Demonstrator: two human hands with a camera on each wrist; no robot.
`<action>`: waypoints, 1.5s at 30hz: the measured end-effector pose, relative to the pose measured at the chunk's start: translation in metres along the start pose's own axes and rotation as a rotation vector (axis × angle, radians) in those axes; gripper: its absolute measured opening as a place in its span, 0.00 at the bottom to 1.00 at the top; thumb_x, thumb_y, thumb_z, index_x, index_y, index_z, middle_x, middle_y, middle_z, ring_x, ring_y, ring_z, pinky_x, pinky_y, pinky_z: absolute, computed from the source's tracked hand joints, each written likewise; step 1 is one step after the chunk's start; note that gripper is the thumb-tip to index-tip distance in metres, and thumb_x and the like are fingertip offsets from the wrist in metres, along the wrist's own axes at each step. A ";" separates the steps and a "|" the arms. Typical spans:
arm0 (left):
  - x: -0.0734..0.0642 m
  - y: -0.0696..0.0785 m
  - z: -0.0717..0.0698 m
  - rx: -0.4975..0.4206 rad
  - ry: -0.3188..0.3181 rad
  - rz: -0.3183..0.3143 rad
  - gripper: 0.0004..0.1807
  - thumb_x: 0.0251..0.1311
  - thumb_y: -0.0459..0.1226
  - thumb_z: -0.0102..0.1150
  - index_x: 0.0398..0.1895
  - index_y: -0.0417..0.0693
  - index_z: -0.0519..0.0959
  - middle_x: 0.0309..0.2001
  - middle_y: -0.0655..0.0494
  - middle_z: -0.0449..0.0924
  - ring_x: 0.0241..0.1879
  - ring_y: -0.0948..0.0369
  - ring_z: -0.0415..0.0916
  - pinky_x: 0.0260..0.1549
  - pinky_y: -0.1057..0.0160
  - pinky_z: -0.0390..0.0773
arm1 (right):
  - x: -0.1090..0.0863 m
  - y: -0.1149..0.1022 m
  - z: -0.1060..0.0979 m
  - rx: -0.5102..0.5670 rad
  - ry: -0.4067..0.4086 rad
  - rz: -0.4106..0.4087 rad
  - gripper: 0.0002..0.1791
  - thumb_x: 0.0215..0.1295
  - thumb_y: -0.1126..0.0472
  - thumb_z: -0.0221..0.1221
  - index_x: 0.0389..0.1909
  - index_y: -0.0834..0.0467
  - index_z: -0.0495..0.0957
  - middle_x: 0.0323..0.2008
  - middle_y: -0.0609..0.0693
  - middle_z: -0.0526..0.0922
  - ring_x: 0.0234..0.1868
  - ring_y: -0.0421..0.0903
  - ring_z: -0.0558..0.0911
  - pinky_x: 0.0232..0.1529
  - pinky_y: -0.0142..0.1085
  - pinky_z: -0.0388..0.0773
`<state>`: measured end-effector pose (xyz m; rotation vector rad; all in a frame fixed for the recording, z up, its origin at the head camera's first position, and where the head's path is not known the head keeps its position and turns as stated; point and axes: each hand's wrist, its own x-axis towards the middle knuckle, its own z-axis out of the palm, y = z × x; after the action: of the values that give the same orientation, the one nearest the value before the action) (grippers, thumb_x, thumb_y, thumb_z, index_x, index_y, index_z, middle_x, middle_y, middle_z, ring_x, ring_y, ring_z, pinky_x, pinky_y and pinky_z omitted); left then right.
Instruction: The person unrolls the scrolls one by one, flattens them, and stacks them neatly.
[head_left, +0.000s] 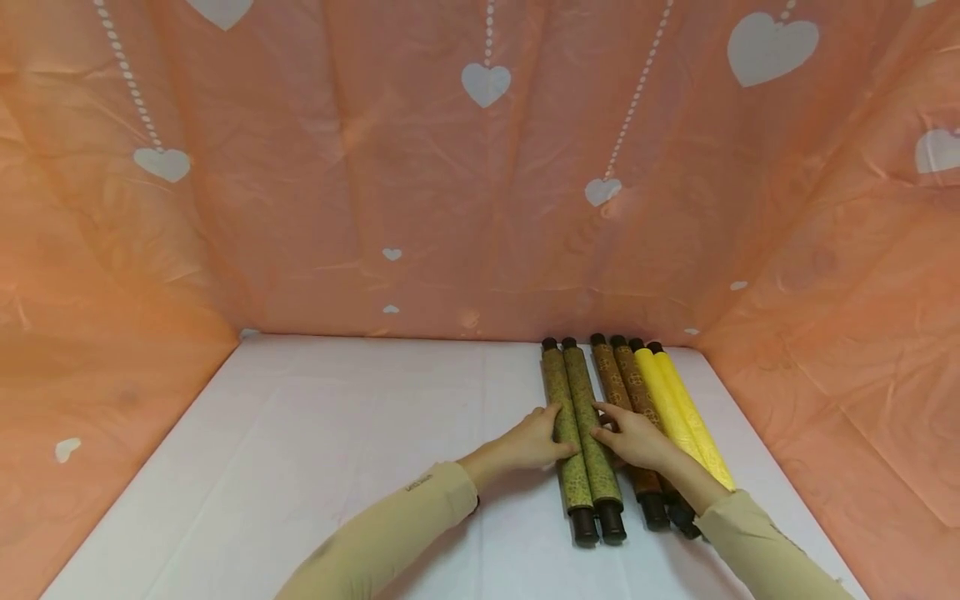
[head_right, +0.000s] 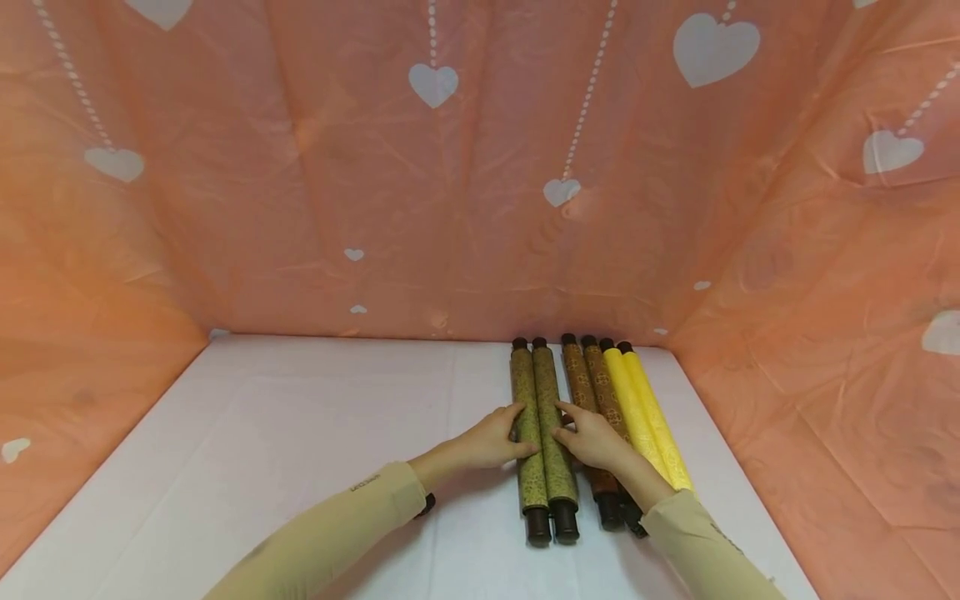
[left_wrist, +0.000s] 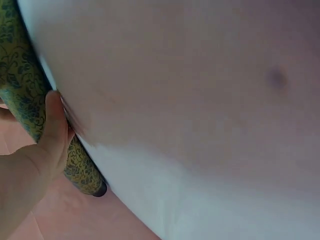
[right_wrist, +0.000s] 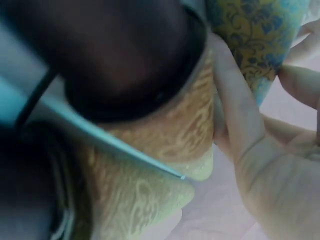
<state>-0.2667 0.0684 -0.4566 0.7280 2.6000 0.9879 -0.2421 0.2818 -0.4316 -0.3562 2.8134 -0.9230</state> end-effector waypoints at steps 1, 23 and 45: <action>0.000 0.000 -0.001 -0.025 0.005 -0.004 0.46 0.67 0.50 0.66 0.79 0.34 0.59 0.71 0.32 0.68 0.71 0.43 0.68 0.68 0.49 0.70 | 0.001 -0.001 0.001 -0.003 0.006 -0.005 0.31 0.76 0.60 0.59 0.73 0.72 0.65 0.55 0.69 0.82 0.50 0.58 0.85 0.44 0.49 0.83; -0.046 -0.044 -0.040 -0.221 0.130 -0.012 0.43 0.64 0.41 0.70 0.76 0.32 0.62 0.67 0.32 0.72 0.61 0.43 0.76 0.54 0.49 0.81 | 0.016 -0.060 0.057 0.327 0.116 0.042 0.35 0.72 0.63 0.65 0.74 0.69 0.65 0.58 0.70 0.79 0.38 0.52 0.87 0.32 0.41 0.84; -0.125 -0.099 -0.084 -0.127 0.210 -0.064 0.37 0.59 0.41 0.76 0.68 0.35 0.70 0.60 0.40 0.74 0.49 0.54 0.77 0.46 0.51 0.81 | 0.028 -0.130 0.121 0.312 0.004 -0.176 0.43 0.67 0.62 0.69 0.75 0.75 0.60 0.48 0.65 0.75 0.39 0.47 0.79 0.37 0.37 0.79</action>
<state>-0.2313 -0.1082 -0.4535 0.5326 2.6845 1.2573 -0.2196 0.1045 -0.4523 -0.5621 2.6126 -1.3761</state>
